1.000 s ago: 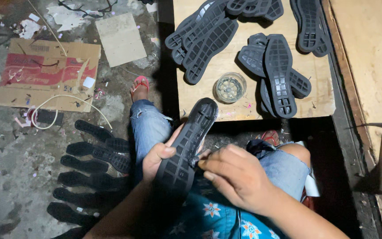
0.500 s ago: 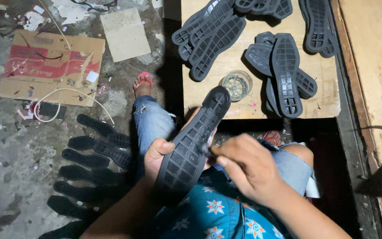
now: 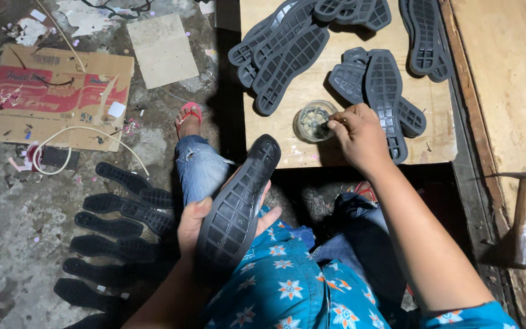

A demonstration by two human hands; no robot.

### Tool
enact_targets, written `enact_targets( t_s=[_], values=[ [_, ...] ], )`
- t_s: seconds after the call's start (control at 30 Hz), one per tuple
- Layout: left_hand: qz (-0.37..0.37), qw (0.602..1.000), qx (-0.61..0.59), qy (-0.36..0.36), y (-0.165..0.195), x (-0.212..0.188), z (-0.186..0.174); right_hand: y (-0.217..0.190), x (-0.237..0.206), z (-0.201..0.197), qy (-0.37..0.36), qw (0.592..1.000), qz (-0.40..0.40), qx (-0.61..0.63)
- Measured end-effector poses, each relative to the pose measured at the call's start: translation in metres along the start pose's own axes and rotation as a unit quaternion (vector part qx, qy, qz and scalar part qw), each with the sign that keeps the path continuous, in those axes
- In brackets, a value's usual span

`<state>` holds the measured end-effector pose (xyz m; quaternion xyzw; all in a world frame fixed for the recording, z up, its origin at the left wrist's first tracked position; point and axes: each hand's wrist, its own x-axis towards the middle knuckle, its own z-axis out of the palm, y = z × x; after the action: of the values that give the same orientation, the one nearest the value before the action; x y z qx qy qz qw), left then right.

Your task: The person sits on the floor and applies a dark paste to the edges of black shoe soles using a small brush. They repeatedly dip the brush into a small container and spread the paste along the sole perimeter, then place each treated sole on the floor.

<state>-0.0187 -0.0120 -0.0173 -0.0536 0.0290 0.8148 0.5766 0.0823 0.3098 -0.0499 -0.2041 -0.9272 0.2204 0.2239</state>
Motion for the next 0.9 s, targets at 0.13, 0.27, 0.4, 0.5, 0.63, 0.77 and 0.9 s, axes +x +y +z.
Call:
enact_targets(
  t_s=[0.13, 0.27, 0.4, 0.5, 0.63, 0.77, 0.9],
  values=[
    [0.006, 1.0, 0.019, 0.013, 0.002, -0.007, -0.003, 0.002, 0.001, 0.011, 0.012, 0.999, -0.019, -0.029],
    [0.006, 0.996, 0.082, 0.045, 0.004, -0.008, -0.002, -0.003, 0.004, 0.012, 0.013, 0.998, -0.022, -0.05],
    [0.004, 0.998, 0.051, 0.039, 0.004, -0.005, -0.002, -0.012, 0.005, 0.007, 0.026, 0.998, -0.021, -0.054],
    [0.003, 0.999, 0.036, 0.035, 0.005, -0.002, -0.002, -0.019, 0.0, 0.002, 0.07, 0.997, -0.023, -0.033],
    [0.001, 0.999, 0.031, 0.016, 0.01, 0.002, -0.001, -0.028, -0.015, -0.005, 0.075, 0.997, -0.019, -0.016],
    [-0.003, 1.0, 0.007, -0.01, 0.011, 0.01, -0.001, -0.031, -0.032, -0.009, 0.061, 0.998, 0.003, 0.012],
    [-0.014, 0.999, -0.002, -0.045, 0.008, 0.018, 0.003, -0.031, -0.036, -0.011, 0.089, 0.995, 0.017, 0.041]
  ],
)
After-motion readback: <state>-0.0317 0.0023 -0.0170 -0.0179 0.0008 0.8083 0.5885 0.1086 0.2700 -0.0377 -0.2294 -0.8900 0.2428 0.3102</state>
